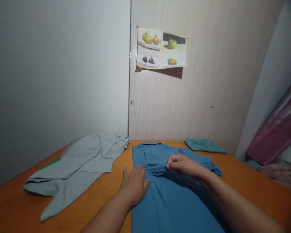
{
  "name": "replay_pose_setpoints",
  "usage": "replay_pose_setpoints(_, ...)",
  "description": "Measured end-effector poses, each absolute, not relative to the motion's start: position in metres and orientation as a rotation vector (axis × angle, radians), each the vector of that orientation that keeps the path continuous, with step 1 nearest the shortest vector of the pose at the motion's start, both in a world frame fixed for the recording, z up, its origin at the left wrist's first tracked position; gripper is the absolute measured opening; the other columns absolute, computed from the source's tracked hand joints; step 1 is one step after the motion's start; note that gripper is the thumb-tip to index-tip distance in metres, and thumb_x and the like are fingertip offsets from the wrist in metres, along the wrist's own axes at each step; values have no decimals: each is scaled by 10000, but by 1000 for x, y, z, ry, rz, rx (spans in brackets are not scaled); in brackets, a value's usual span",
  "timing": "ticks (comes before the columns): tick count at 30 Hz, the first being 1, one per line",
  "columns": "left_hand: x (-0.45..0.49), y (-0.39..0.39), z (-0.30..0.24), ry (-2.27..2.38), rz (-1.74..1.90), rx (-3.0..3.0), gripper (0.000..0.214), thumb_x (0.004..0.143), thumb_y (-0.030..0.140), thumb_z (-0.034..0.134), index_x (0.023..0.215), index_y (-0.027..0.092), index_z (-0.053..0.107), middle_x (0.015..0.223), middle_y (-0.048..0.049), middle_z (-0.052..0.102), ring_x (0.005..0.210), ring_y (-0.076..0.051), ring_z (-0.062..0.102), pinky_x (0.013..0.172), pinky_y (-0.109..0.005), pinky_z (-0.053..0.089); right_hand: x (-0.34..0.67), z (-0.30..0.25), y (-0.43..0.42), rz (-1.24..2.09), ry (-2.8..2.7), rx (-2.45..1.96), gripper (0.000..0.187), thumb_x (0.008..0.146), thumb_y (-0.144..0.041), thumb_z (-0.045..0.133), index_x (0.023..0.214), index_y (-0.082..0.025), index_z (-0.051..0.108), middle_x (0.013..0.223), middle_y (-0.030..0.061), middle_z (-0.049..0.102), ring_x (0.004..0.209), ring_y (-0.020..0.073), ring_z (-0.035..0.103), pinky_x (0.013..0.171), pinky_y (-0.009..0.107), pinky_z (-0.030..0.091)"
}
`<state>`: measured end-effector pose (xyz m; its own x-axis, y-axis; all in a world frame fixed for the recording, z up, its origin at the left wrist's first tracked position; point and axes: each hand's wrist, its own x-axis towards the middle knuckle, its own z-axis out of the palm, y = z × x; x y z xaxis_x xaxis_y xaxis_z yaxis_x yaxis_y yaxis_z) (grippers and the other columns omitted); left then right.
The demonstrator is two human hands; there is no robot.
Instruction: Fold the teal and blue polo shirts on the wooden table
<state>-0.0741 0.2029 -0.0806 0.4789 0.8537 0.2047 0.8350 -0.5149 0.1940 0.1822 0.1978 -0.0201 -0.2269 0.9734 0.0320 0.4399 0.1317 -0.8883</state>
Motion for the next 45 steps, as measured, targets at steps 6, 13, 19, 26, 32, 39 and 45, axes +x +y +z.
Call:
replay_pose_setpoints(6,-73,200,-75,1524,385,2633,561,978,434,312,1450,176,472,1549,-128,418,1454,-306,342,1168,-700,30,184,-6,176,1441,-2162,-1326,135,776,-278,648,838,-163,683,674,-19,618,500,75,496,518,202,393)
replay_pose_setpoints(13,-72,200,-73,1533,371,2641,547,976,430,315,1441,190,477,1548,-124,423,1449,-304,351,1166,-702,44,195,-31,206,877,-1802,-1773,176,896,-277,487,840,-181,624,601,-16,586,482,96,466,496,216,370)
replay_pose_setpoints(19,-72,201,-73,1531,363,2635,552,976,435,312,1438,182,479,1548,-124,424,1450,-306,348,1163,-708,40,200,-58,225,671,-1762,-2051,375,887,-452,561,633,-178,597,490,27,546,460,145,482,501,274,331)
replay_pose_setpoints(26,-72,200,-70,1534,351,2633,554,980,439,307,1439,183,479,1554,-129,413,1454,-303,341,1167,-699,49,179,-70,232,301,-1711,-2156,414,720,-602,698,716,-190,661,729,87,660,712,229,604,618,305,383)
replay_pose_setpoints(32,-72,200,-70,1531,351,2639,545,981,436,307,1433,188,483,1553,-128,414,1455,-303,339,1165,-699,62,178,-86,244,432,-1687,-1924,150,688,-267,698,623,-202,581,580,4,568,575,142,494,561,262,320)
replay_pose_setpoints(39,-72,200,-72,1531,380,2643,527,978,426,322,1422,201,494,1544,-124,431,1444,-299,360,1164,-702,45,183,-89,252,447,-1474,-1692,143,802,-289,547,718,-231,447,611,-39,486,572,124,458,521,214,320)
replay_pose_setpoints(45,-73,201,-74,1530,378,2651,524,982,430,315,1415,200,499,1543,-132,429,1444,-303,360,1162,-704,43,191,-93,258,511,-1406,-1630,144,851,-348,488,790,-233,426,660,-40,465,579,128,445,513,212,314)
